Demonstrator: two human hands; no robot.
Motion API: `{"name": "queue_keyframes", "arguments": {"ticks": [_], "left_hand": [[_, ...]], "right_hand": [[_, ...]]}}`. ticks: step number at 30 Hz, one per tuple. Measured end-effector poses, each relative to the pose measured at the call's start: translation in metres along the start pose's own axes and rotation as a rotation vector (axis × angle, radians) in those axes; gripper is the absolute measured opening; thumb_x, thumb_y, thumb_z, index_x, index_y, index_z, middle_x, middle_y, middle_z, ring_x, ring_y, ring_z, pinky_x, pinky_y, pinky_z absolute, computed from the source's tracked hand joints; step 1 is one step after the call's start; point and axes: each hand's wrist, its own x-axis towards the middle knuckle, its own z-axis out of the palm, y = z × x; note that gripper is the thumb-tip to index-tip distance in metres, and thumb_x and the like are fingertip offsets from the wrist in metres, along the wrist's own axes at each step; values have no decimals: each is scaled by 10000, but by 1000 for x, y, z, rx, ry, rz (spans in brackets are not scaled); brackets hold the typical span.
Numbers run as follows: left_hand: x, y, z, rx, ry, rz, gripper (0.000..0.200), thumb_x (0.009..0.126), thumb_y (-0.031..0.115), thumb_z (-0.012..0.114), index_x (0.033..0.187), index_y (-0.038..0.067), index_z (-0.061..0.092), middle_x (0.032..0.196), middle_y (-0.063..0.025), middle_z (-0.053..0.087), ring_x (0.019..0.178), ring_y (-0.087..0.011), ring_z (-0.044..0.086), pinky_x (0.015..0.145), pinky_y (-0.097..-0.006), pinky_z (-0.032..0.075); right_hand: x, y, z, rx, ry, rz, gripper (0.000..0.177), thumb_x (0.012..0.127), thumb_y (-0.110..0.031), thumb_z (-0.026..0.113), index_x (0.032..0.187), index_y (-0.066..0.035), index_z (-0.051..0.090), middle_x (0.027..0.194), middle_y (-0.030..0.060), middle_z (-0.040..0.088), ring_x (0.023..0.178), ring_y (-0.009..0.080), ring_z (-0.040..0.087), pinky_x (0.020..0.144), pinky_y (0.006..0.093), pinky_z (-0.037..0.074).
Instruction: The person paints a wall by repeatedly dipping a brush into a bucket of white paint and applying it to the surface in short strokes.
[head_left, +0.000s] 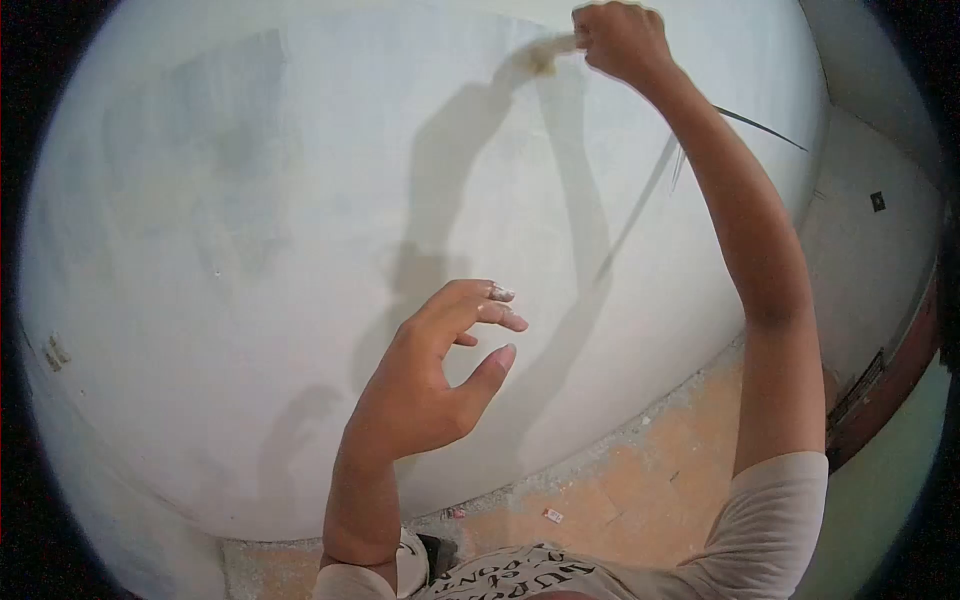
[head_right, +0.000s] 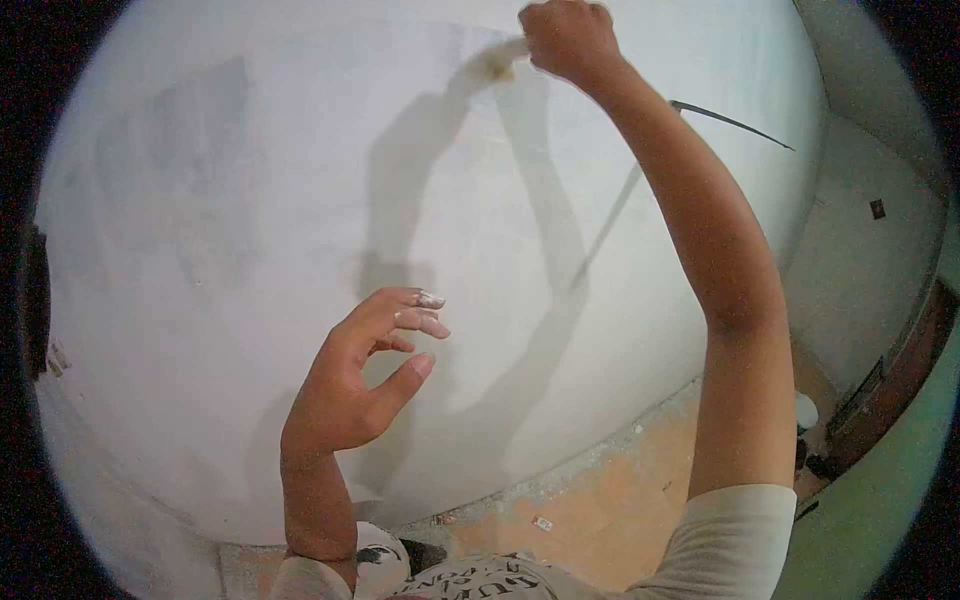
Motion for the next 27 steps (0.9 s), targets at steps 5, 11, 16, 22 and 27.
{"name": "queue_keyframes", "arguments": {"ticks": [5, 11, 16, 22, 27], "left_hand": [[1, 5, -4, 35, 21, -9, 254, 840, 47, 615, 1092, 61, 644, 1275, -122, 575, 1176, -236, 570, 909, -379, 500], [-2, 8, -4, 30, 61, -39, 228, 843, 54, 614, 1066, 60, 658, 1272, -122, 578, 1170, -235, 571, 911, -377, 496], [4, 9, -2, 101, 158, 20, 195, 858, 69, 643, 1051, 60, 671, 1249, -146, 595, 1180, -297, 581, 878, -384, 515], [11, 14, 0, 49, 123, 15, 203, 857, 72, 615, 1055, 61, 657, 1264, -122, 584, 1161, -247, 576, 917, -397, 499], [6, 10, 1, 20, 101, 18, 202, 852, 56, 619, 1050, 61, 661, 1262, -112, 584, 1159, -233, 576, 906, -371, 504]], "right_hand": [[43, 4, -14, -104, -4, 193, 94, 737, -80, 666, 827, -100, 682, 792, 120, 697, 772, 295, 696, 649, 419, 536], [18, -23, -16, -106, 78, 166, 73, 706, -101, 669, 779, -103, 667, 689, 100, 669, 644, 275, 686, 553, 394, 525], [-59, -79, -4, -111, -118, -7, 87, 663, -116, 661, 728, -117, 603, 627, 103, 637, 540, 244, 665, 468, 361, 514], [-129, -95, -18, 134, -537, -86, 101, 672, -108, 699, 732, -83, 622, 641, 74, 642, 620, 248, 674, 501, 359, 500], [-112, -78, -12, 202, -532, 14, 90, 634, -147, 708, 697, -96, 670, 713, 121, 659, 693, 283, 678, 571, 407, 509]]}}
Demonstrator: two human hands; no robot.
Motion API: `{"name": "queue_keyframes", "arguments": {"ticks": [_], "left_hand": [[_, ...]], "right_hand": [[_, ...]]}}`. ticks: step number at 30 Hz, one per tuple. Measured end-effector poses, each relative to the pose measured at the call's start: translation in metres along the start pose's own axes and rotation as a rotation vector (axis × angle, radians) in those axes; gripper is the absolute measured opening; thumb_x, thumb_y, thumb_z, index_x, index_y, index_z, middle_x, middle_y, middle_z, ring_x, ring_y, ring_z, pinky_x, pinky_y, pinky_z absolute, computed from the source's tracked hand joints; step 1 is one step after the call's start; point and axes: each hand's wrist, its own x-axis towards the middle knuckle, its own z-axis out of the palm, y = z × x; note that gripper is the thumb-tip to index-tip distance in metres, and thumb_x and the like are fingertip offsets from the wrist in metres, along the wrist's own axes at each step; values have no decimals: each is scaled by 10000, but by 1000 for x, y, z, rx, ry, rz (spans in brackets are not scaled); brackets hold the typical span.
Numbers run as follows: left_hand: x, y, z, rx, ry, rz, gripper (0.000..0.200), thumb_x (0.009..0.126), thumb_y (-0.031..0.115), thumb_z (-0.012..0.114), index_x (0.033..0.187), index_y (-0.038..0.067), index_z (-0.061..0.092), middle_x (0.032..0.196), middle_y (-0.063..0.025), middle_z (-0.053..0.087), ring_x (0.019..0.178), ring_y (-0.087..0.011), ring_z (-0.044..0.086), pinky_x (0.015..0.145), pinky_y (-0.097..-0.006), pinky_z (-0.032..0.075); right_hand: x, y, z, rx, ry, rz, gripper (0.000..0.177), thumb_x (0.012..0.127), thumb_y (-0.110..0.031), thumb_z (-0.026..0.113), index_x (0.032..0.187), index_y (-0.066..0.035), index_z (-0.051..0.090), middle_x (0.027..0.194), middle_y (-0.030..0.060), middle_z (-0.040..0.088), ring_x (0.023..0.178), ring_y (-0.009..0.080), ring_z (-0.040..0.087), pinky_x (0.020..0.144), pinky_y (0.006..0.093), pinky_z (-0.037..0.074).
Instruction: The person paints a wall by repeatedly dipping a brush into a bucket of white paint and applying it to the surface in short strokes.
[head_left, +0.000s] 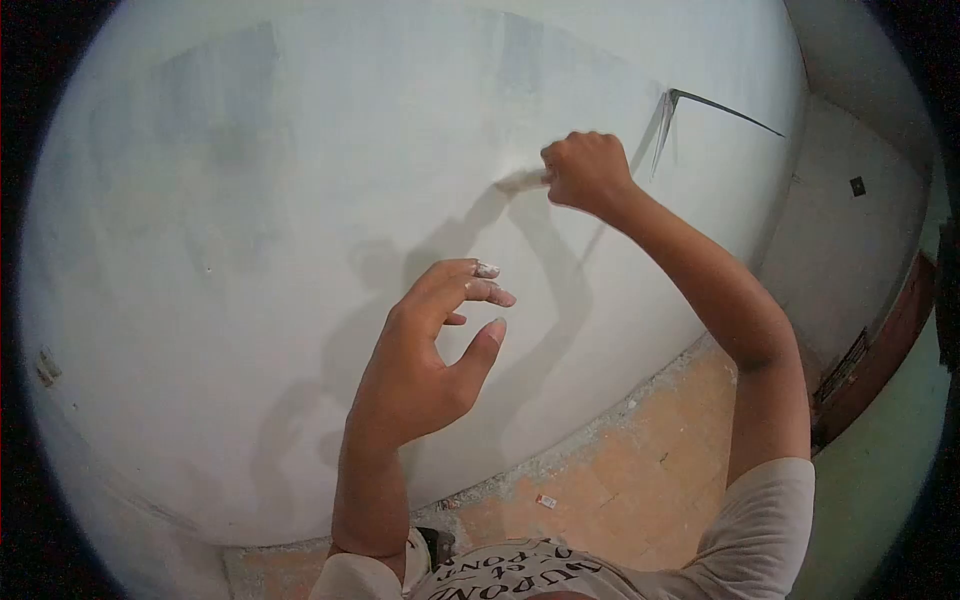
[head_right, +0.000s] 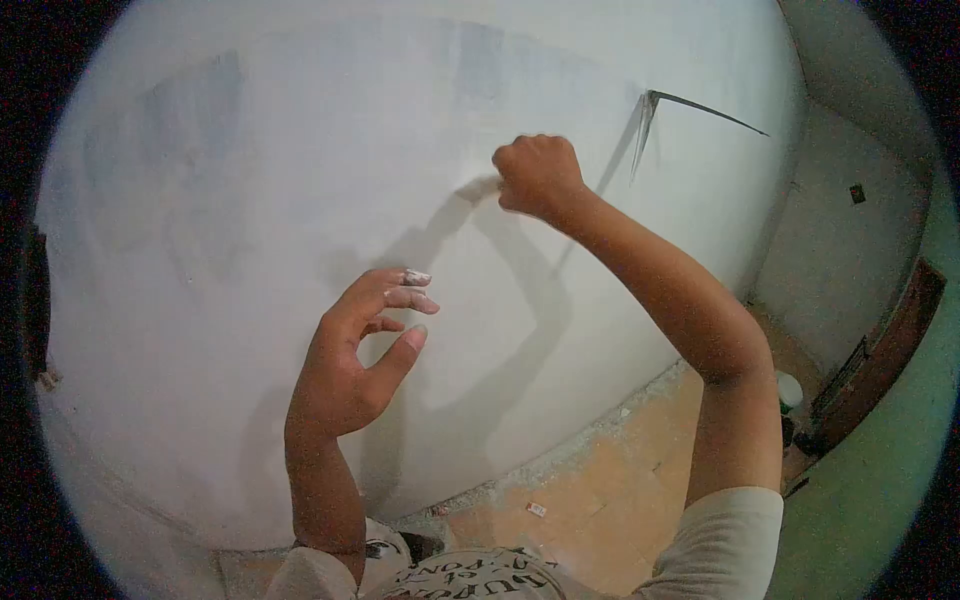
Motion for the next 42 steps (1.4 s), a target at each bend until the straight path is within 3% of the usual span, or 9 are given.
{"name": "queue_keyframes", "arguments": {"ticks": [5, 11, 14, 18, 23, 29, 33, 35, 42], "left_hand": [[-7, -5, 1, 5, -11, -20, 215, 850, 52, 630, 1060, 74, 668, 1277, -114, 574, 1176, -231, 571, 906, -368, 505], [-5, -4, -1, 41, -16, -6, 212, 852, 65, 636, 1062, 68, 667, 1279, -128, 574, 1168, -247, 579, 910, -388, 512], [-3, -1, -1, 28, -2, -26, 213, 849, 81, 642, 1061, 61, 665, 1269, -132, 581, 1157, -259, 591, 910, -394, 512], [-6, 2, -3, 15, -18, -41, 211, 849, 89, 637, 1056, 56, 668, 1265, -136, 583, 1148, -262, 595, 914, -395, 509], [-7, -3, -2, 0, -16, -43, 218, 846, 100, 636, 1057, 59, 670, 1269, -133, 581, 1153, -256, 588, 916, -396, 503], [-5, -4, 1, -5, -34, -58, 211, 846, 62, 623, 1051, 74, 672, 1298, -105, 567, 1180, -232, 566, 911, -379, 503], [-4, -4, -1, -21, -58, -67, 204, 846, 64, 627, 1045, 73, 672, 1300, -103, 564, 1173, -227, 569, 901, -369, 506], [-4, -7, 0, -45, -53, -57, 204, 851, 68, 627, 1050, 68, 671, 1296, -107, 564, 1179, -231, 566, 898, -370, 508], [-7, -4, 1, -97, -68, -92, 212, 845, 57, 631, 1052, 71, 677, 1281, -118, 568, 1181, -227, 565, 890, -375, 508]], "right_hand": [[59, 23, -22, -26, 341, 55, 94, 635, -158, 701, 721, -123, 718, 692, 124, 657, 700, 312, 666, 600, 429, 510], [100, 52, -78, -113, 521, 204, 136, 683, -127, 662, 798, -113, 733, 738, 145, 680, 704, 334, 675, 625, 397, 538], [111, 78, -89, -150, 794, 189, 49, 731, -114, 681, 691, -91, 695, 626, 130, 659, 576, 276, 665, 527, 407, 502], [96, 72, -97, -23, 761, 353, 47, 747, -109, 675, 722, -79, 702, 705, 146, 685, 658, 317, 677, 589, 420, 518], [78, 51, -49, 296, 592, 128, 142, 823, -51, 593, 918, -54, 697, 860, 179, 684, 795, 389, 660, 716, 476, 535], [26, -7, -24, 304, 178, 89, 89, 781, 15, 624, 862, 4, 660, 882, 239, 663, 859, 403, 648, 755, 486, 518], [20, 5, -29, 386, -190, 147, 114, 704, -28, 699, 813, -39, 666, 910, 129, 668, 900, 327, 648, 727, 422, 524], [30, 25, -28, 358, -44, 76, 122, 697, -57, 655, 815, -71, 681, 855, 112, 694, 829, 319, 661, 704, 410, 526], [99, 50, -65, 118, 200, 237, 123, 743, -239, 743, 825, -149, 722, 915, 23, 693, 868, 254, 668, 756, 393, 526]]}}
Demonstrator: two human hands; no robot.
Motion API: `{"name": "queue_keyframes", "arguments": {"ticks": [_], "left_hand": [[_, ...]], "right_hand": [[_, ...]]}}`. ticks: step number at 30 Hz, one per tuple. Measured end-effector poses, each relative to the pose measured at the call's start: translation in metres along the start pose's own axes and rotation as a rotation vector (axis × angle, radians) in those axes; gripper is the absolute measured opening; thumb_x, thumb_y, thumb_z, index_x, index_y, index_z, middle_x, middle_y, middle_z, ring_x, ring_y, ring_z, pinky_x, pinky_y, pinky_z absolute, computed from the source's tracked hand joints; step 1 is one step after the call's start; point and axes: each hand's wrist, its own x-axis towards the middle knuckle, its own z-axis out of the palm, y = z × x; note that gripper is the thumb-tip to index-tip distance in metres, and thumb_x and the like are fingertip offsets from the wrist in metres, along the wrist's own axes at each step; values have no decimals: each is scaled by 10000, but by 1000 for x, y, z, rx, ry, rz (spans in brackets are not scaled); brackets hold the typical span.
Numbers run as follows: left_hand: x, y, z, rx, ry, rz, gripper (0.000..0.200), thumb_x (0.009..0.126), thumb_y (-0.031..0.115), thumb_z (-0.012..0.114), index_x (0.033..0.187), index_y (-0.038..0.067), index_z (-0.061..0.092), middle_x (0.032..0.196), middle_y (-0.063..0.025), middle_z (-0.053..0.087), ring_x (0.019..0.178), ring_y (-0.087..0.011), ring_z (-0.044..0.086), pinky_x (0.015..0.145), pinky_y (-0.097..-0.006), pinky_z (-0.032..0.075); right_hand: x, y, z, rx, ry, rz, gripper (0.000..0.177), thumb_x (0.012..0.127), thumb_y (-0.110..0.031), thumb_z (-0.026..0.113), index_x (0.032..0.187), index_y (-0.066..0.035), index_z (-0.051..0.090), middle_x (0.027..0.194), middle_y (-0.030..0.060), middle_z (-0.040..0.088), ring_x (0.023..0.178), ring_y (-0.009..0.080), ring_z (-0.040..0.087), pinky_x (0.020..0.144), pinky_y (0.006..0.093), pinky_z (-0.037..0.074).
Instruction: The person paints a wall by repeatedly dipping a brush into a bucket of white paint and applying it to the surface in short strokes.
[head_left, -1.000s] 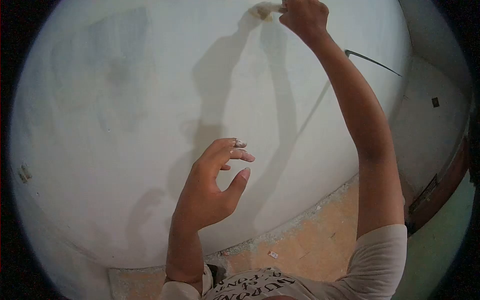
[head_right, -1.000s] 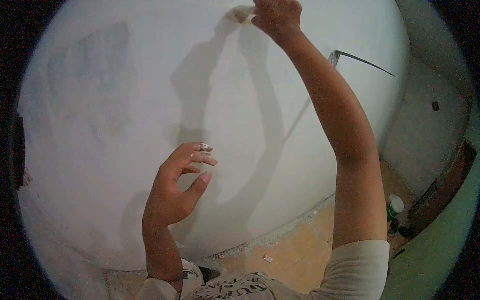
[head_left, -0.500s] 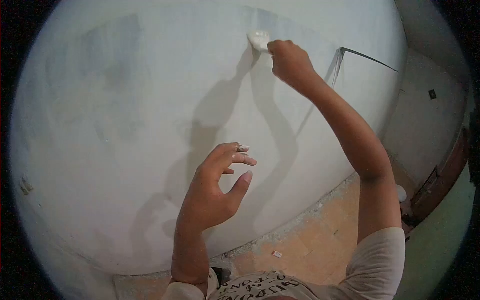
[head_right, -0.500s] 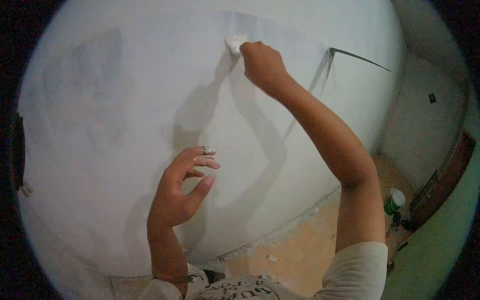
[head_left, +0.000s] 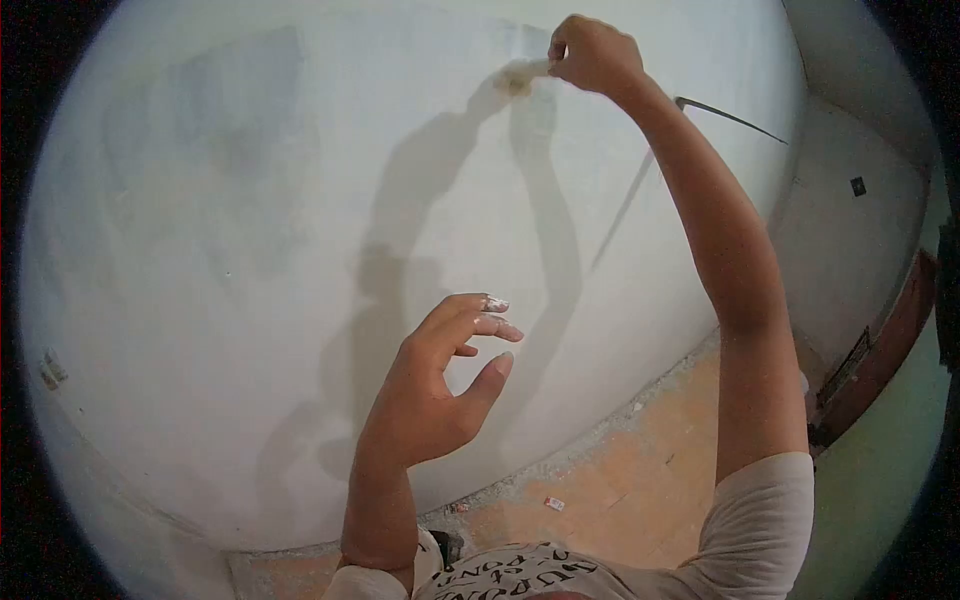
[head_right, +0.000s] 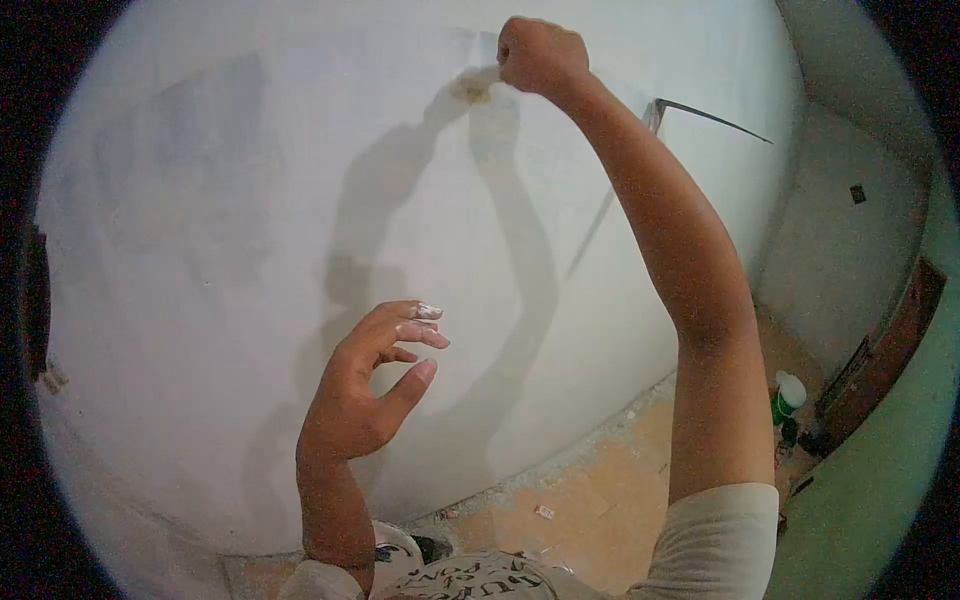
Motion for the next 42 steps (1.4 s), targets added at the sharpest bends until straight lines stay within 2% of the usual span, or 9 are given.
{"name": "queue_keyframes", "arguments": {"ticks": [2, 4, 13, 16, 17, 27, 33, 37, 42], "left_hand": [[1, -1, 1, 33, 6, 8, 213, 846, 55, 628, 1053, 71, 675, 1279, -120, 568, 1178, -227, 567, 889, -374, 509], [3, -2, 4, 66, 11, 16, 213, 846, 54, 624, 1053, 71, 673, 1277, -122, 568, 1175, -228, 569, 889, -373, 509], [6, -7, 9, 104, 36, -4, 222, 850, 69, 633, 1070, 77, 666, 1300, -130, 559, 1183, -243, 569, 920, -382, 498], [-5, -5, 2, 101, 30, -17, 229, 851, 61, 632, 1077, 70, 665, 1295, -125, 562, 1196, -238, 563, 925, -378, 493], [-8, -4, -1, 98, 24, -17, 235, 848, 54, 632, 1080, 67, 665, 1292, -122, 563, 1200, -234, 561, 928, -376, 491], [50, 20, 7, 57, 154, 251, 464, 858, 27, 610, 1305, 53, 487, 1320, -110, 563, 1220, -250, 551, 978, -400, 469], [64, 21, 18, 44, 111, 260, 471, 852, 20, 623, 1300, 60, 484, 1314, -109, 566, 1237, -252, 544, 980, -417, 473], [70, 8, 17, 232, 55, 301, 393, 859, 59, 641, 1239, 91, 547, 1326, -137, 542, 1292, -299, 496, 994, -450, 472], [67, 11, 17, 275, 52, 256, 343, 860, 82, 651, 1195, 104, 583, 1356, -143, 509, 1307, -315, 478, 999, -463, 472]], "right_hand": [[14, 1, -13, 2, 32, 18, 123, 754, -235, 730, 844, -152, 730, 915, 29, 703, 860, 260, 674, 749, 399, 527], [27, 7, -19, 96, 181, 91, 92, 786, -114, 655, 808, -78, 737, 806, 167, 705, 780, 337, 687, 682, 436, 531], [0, 2, -18, 305, 472, 161, 79, 787, -97, 670, 797, -55, 736, 812, 185, 703, 771, 366, 674, 685, 449, 531], [-10, 13, -26, 214, 381, 277, 78, 759, -122, 726, 796, -57, 747, 803, 163, 713, 767, 337, 688, 676, 423, 543], [-16, 25, -17, 90, 372, 260, 149, 777, -212, 694, 901, -149, 748, 907, 65, 720, 840, 281, 687, 735, 415, 532], [-68, 3, 92, 139, 303, 124, 44, 836, -27, 529, 860, -14, 562, 719, 220, 624, 731, 411, 635, 644, 522, 495], [-116, -2, 69, 272, 22, 129, 51, 814, -33, 589, 823, -14, 636, 769, 196, 642, 775, 389, 648, 691, 483, 524], [-95, 37, 58, 365, -288, -21, 144, 668, -114, 772, 792, -66, 717, 976, 124, 668, 889, 314, 663, 760, 396, 538], [-32, 43, 17, 85, -260, -40, 230, 622, -200, 826, 835, -143, 762, 887, 44, 718, 841, 253, 683, 749, 393, 546]]}}
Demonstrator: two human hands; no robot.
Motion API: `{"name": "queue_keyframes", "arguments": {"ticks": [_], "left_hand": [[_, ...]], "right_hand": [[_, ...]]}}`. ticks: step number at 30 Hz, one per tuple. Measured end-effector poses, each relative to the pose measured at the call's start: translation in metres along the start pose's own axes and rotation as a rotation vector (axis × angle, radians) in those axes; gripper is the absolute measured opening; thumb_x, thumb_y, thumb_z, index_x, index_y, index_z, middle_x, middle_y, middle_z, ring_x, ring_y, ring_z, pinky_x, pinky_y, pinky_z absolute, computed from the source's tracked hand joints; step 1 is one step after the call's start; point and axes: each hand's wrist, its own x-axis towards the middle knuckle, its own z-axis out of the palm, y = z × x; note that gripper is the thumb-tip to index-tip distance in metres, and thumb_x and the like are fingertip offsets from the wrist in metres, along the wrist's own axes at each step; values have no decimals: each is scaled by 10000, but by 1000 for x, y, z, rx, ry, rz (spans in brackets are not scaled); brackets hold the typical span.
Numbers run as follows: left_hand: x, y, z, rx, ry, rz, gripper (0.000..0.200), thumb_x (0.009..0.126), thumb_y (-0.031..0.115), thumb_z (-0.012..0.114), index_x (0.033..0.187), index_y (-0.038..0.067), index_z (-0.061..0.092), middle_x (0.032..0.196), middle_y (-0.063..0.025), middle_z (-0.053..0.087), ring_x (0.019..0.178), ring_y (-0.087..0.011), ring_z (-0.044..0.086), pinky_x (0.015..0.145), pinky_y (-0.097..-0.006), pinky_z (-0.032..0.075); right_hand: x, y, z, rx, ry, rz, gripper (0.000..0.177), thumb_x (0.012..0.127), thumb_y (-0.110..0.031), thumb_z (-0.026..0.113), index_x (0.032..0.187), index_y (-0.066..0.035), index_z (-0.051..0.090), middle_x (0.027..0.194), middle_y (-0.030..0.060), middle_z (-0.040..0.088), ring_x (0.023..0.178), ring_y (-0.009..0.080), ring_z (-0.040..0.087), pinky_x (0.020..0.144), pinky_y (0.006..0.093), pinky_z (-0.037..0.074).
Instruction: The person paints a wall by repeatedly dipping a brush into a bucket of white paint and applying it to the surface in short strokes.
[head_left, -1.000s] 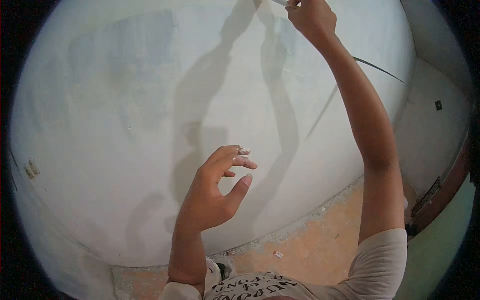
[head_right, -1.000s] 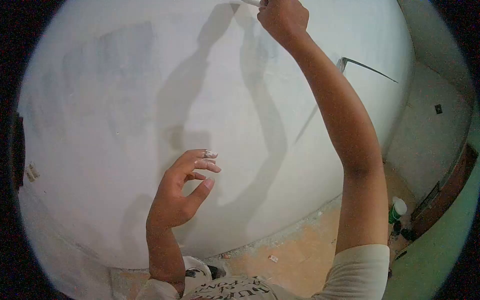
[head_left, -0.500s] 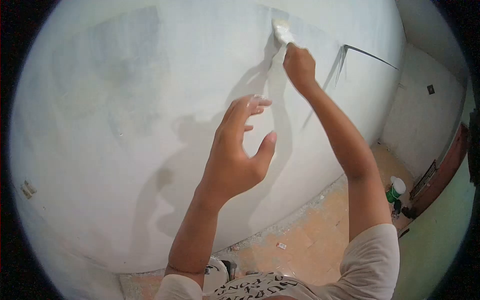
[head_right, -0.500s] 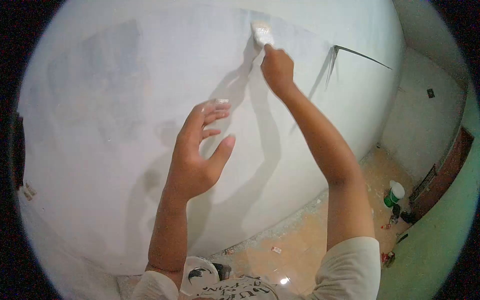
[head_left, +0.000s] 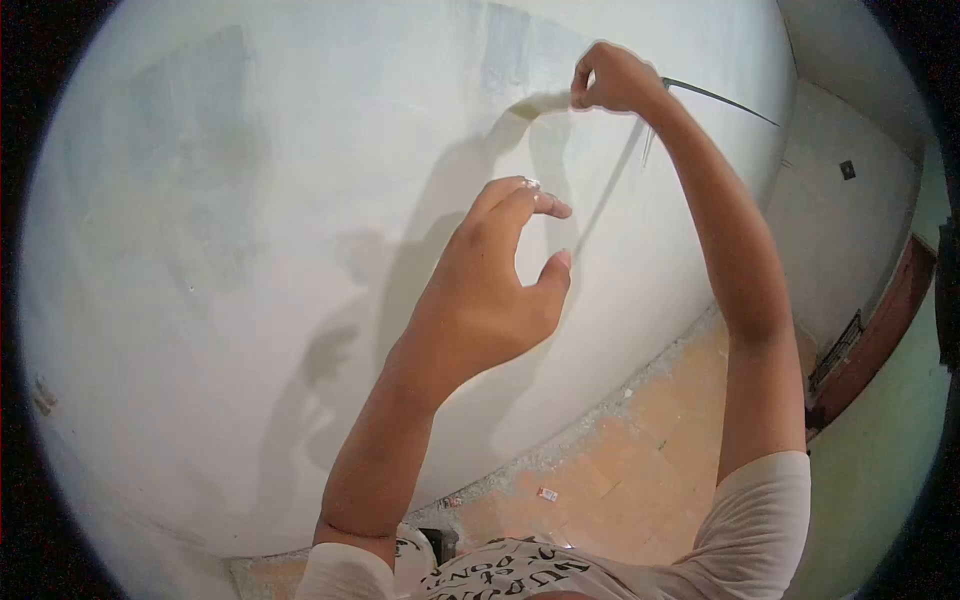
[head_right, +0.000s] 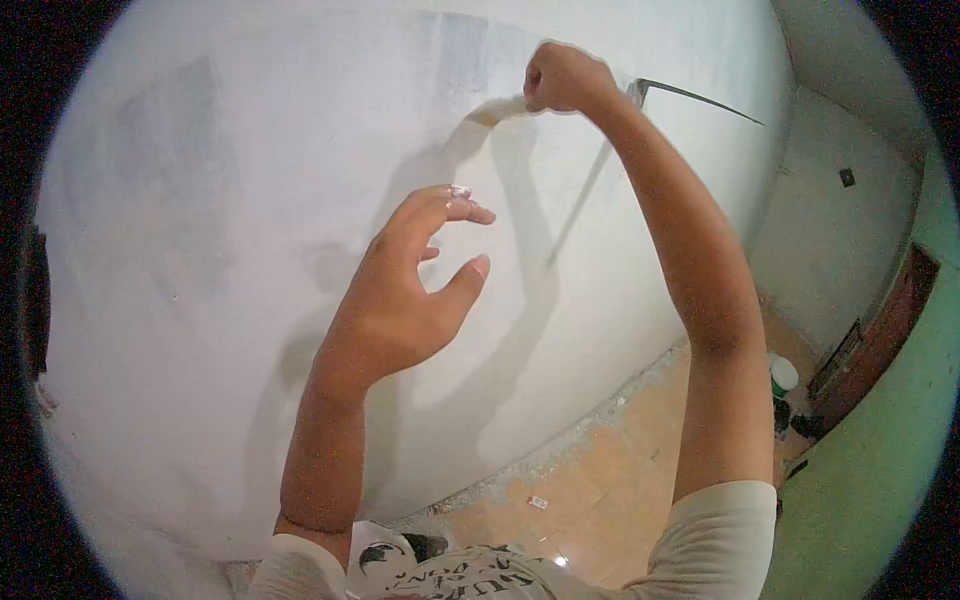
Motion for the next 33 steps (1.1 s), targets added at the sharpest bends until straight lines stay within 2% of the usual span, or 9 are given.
{"name": "queue_keyframes", "arguments": {"ticks": [3, 9, 15, 18, 21, 23, 24, 26, 33], "left_hand": [[-11, -5, 1, 40, 16, -1, 332, 861, 94, 654, 1187, 114, 593, 1382, -138, 489, 1298, -310, 487, 997, -458, 475], [-20, -1, -2, 49, 40, -50, 299, 861, 92, 653, 1158, 110, 623, 1385, -135, 499, 1292, -293, 495, 977, -415, 475], [-22, 0, 0, 77, 44, -113, 306, 861, 91, 655, 1165, 104, 625, 1395, -145, 493, 1296, -294, 491, 995, -427, 465], [-21, -1, -1, 72, 41, -86, 309, 858, 86, 654, 1166, 98, 624, 1390, -145, 496, 1284, -297, 502, 995, -441, 465], [-21, -2, -1, 16, 32, -88, 316, 856, 84, 651, 1170, 91, 621, 1382, -146, 498, 1280, -301, 504, 993, -448, 466], [-21, 1, -2, -110, 30, -120, 321, 855, 89, 652, 1175, 92, 618, 1374, -144, 502, 1282, -302, 501, 990, -445, 469], [-21, 1, -3, -113, 27, -120, 321, 855, 89, 652, 1175, 92, 618, 1374, -144, 502, 1282, -302, 501, 990, -445, 469], [-20, 2, -5, -124, -5, -113, 320, 855, 97, 654, 1174, 94, 623, 1379, -147, 498, 1284, -304, 497, 989, -442, 472], [-9, 7, -13, -154, -5, -150, 309, 853, 109, 658, 1162, 95, 640, 1399, -148, 480, 1282, -304, 495, 995, -439, 472]], "right_hand": [[33, -16, -24, -124, 15, -12, 165, 728, -226, 768, 831, -102, 733, 795, 74, 702, 758, 260, 686, 676, 413, 541], [61, -30, -74, -147, 194, 183, 246, 596, -201, 860, 805, -105, 773, 847, 108, 742, 809, 262, 713, 707, 373, 559], [40, -25, -79, 21, 392, 239, 140, 684, -188, 787, 768, -80, 757, 825, 139, 728, 794, 298, 705, 700, 394, 554], [47, -17, -25, 104, 868, 119, 95, 751, -138, 693, 763, -51, 726, 783, 174, 697, 758, 348, 681, 707, 447, 535], [24, -41, 46, -139, 707, -73, 138, 860, -92, 546, 916, -34, 658, 796, 191, 677, 768, 359, 683, 663, 487, 522], [6, -67, 89, -249, 709, -46, 82, 882, -54, 571, 843, 0, 620, 684, 184, 629, 597, 280, 668, 466, 371, 527], [-6, -76, 103, -144, 682, -23, 284, 831, -35, 572, 1097, 63, 581, 729, 194, 633, 599, 324, 662, 490, 394, 525], [-24, -90, 123, -63, 591, 85, 354, 805, -13, 587, 1147, 77, 568, 718, 181, 619, 590, 328, 653, 489, 392, 517], [-89, -93, 129, 26, 390, -25, 236, 828, -20, 578, 1053, 52, 583, 725, 187, 621, 621, 320, 663, 524, 408, 539]]}}
